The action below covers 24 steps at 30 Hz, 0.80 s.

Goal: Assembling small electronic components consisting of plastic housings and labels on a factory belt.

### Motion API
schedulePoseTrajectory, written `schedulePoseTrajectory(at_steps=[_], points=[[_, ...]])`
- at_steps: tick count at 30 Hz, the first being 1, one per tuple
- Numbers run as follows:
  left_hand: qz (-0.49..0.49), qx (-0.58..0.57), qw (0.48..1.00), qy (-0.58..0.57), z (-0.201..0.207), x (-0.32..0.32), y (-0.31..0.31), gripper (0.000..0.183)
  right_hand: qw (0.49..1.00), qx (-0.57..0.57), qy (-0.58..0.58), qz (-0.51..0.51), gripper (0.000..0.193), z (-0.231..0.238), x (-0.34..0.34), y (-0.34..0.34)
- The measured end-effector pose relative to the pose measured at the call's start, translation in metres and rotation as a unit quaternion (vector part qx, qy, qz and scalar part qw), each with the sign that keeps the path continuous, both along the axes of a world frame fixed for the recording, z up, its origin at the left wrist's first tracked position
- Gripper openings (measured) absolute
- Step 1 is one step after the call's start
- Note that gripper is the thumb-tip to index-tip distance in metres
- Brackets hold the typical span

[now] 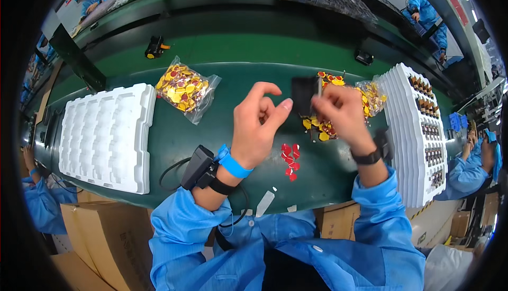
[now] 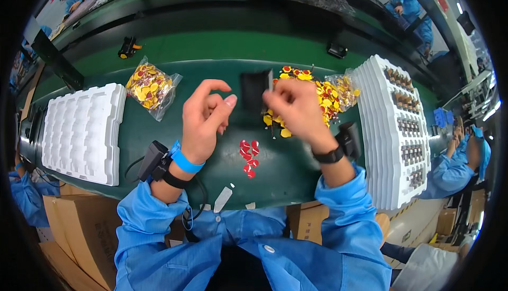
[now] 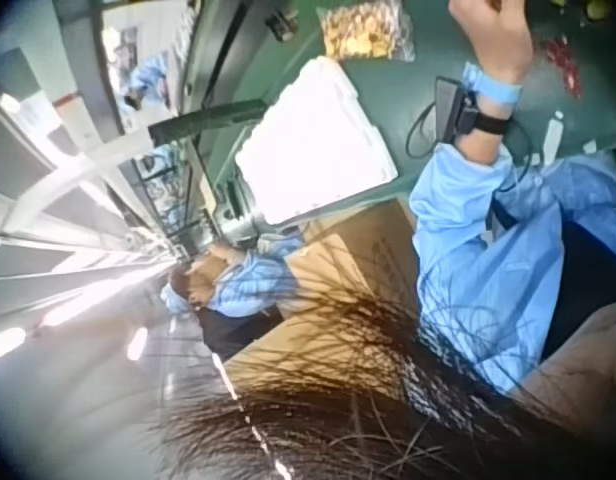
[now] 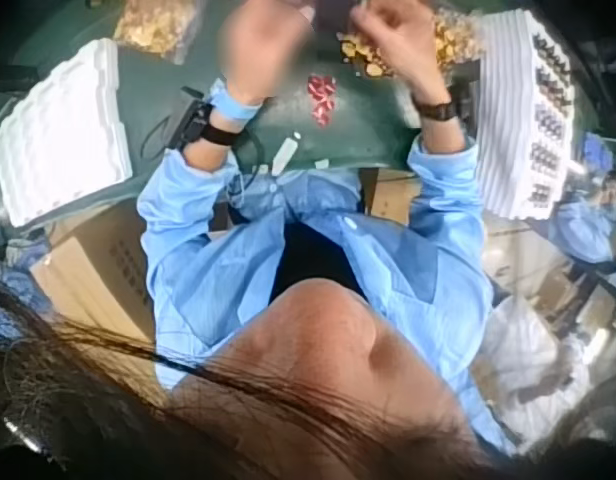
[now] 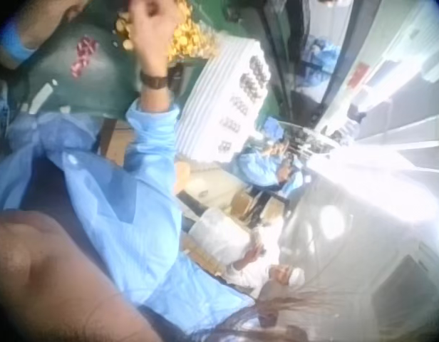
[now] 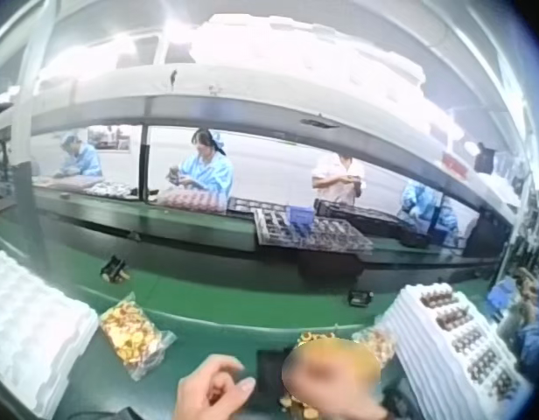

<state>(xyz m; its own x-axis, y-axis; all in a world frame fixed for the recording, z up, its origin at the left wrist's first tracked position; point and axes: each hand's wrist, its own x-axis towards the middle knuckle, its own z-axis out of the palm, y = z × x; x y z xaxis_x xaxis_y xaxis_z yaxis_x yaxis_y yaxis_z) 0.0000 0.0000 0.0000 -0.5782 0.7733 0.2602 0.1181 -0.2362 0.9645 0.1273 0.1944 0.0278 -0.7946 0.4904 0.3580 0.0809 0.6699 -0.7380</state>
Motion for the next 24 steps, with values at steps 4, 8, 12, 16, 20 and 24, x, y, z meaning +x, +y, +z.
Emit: schedulePoseTrajectory(at_steps=[4, 8, 12, 16, 20, 24], points=[[0.047, 0.016, 0.999, -0.001, 0.006, 0.002, -0.003, 0.013, 0.996, -0.009, -0.017, -0.091, 0.024, 0.020, -0.038, 0.067], [0.049, 0.021, 0.998, 0.031, -0.006, -0.004, 0.001, 0.009, 0.982, -0.070, -0.116, -0.130, 0.025, 0.003, -0.098, 0.132], [0.067, 0.000, 0.995, 0.076, -0.006, 0.000, 0.001, 0.007, 0.957, -0.108, -0.248, -0.100, 0.021, -0.021, -0.125, 0.143], [0.062, -0.006, 0.992, 0.106, -0.003, -0.001, 0.001, 0.008, 0.952, -0.149, -0.248, -0.105, 0.021, -0.025, -0.125, 0.150], [0.052, -0.006, 0.991, 0.126, -0.002, 0.001, 0.000, 0.008, 0.953, -0.147, -0.242, -0.112, 0.024, -0.026, -0.125, 0.145], [0.051, -0.001, 0.988, 0.147, -0.003, -0.001, 0.000, 0.008, 0.953, -0.119, -0.253, -0.114, 0.030, -0.020, -0.128, 0.137]])
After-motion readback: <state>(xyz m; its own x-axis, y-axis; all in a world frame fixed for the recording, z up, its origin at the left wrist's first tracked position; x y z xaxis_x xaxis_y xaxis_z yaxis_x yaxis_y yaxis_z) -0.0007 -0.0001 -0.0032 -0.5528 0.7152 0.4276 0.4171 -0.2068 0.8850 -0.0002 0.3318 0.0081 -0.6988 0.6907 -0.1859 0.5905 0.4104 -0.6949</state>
